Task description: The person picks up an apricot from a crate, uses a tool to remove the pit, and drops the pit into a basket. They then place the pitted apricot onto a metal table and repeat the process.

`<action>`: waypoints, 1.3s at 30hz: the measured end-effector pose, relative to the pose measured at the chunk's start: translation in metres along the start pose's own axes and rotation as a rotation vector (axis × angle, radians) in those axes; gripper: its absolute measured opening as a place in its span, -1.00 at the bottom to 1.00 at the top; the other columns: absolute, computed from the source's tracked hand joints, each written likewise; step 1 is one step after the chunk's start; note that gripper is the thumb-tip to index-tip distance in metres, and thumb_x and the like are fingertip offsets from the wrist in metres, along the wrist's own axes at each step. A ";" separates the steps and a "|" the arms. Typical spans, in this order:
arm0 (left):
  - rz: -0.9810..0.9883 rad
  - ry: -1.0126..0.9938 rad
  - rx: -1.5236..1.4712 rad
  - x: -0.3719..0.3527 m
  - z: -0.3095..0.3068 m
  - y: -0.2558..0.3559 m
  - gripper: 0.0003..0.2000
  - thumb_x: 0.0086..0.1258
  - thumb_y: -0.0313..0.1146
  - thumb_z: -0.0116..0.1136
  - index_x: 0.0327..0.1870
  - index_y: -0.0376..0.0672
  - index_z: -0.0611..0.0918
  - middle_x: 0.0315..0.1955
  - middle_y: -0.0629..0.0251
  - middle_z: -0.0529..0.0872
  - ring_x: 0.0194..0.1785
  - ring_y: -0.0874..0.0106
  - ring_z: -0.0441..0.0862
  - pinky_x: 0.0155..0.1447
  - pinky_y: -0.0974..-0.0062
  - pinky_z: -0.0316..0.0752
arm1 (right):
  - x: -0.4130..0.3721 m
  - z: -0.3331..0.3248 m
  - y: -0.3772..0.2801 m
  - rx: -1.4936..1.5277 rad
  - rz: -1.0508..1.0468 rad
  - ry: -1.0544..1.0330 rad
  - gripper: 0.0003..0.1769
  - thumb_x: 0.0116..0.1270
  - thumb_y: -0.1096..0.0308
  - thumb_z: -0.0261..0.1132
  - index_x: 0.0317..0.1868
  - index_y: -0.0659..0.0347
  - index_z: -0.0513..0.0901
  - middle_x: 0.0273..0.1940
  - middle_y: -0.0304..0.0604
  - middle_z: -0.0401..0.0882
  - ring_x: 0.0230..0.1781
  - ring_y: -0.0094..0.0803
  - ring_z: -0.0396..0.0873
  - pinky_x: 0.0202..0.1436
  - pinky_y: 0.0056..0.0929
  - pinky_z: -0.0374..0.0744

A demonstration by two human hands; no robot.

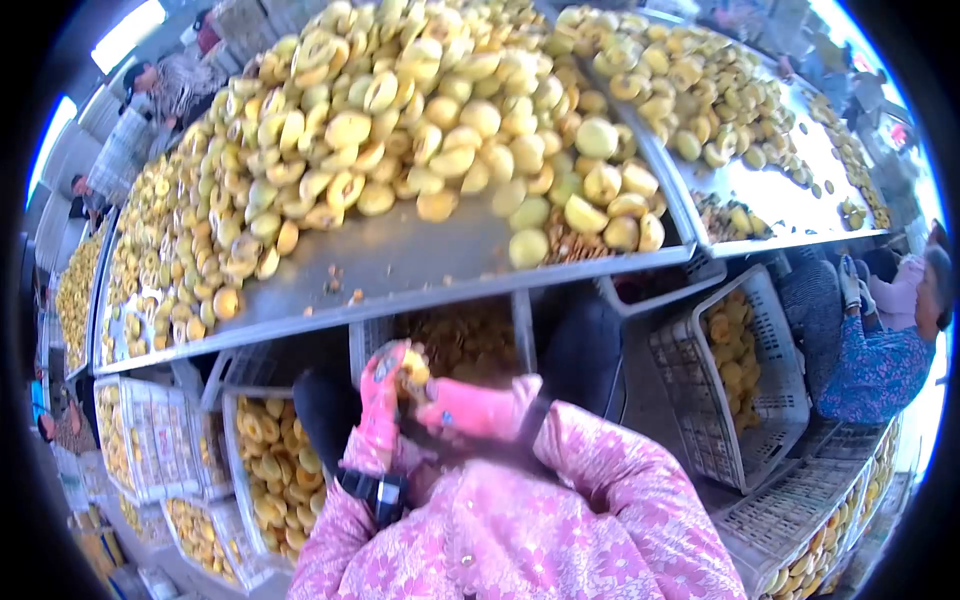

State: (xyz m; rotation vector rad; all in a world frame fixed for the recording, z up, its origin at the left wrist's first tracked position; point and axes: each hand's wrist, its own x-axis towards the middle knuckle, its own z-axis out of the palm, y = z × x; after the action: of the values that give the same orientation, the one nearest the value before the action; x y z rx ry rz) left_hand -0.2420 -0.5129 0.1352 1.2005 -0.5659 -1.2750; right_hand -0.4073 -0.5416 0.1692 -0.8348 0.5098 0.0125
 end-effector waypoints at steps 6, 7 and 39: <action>-0.136 0.043 -0.257 -0.008 0.036 0.028 -0.69 0.33 -0.16 0.16 -0.04 -0.16 0.56 -0.18 0.25 0.66 -0.20 0.36 0.64 -0.20 0.34 0.62 | -0.012 0.016 -0.017 0.496 0.034 -0.106 -0.78 0.31 0.30 0.18 -0.49 0.05 0.37 -0.68 -0.47 0.24 -0.81 -0.73 0.17 -0.78 -0.72 0.14; -0.142 0.070 -0.295 -0.007 0.041 0.029 -0.68 0.32 -0.14 0.16 -0.03 -0.14 0.54 -0.16 0.25 0.65 -0.16 0.36 0.63 -0.15 0.33 0.61 | -0.010 0.017 -0.012 0.459 -0.027 -0.091 -0.77 0.31 0.29 0.18 -0.49 0.05 0.37 -0.68 -0.46 0.24 -0.81 -0.73 0.17 -0.78 -0.72 0.14; 0.762 -0.321 1.248 0.192 0.095 0.106 -0.51 0.13 -0.26 0.34 0.08 -0.23 0.53 -0.01 -0.04 0.58 0.05 0.16 0.57 0.13 0.33 0.46 | -0.076 -0.019 -0.044 -0.561 -0.231 0.436 -0.76 0.31 0.27 0.20 -0.19 0.25 0.40 -0.50 -0.28 0.43 -0.52 -0.57 0.40 -0.46 -0.49 0.41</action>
State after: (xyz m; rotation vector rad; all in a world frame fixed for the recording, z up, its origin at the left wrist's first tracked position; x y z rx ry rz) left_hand -0.2277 -0.7397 0.2098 1.4797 -2.0140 -0.3471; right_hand -0.4734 -0.5712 0.2230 -1.4572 0.8353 -0.2541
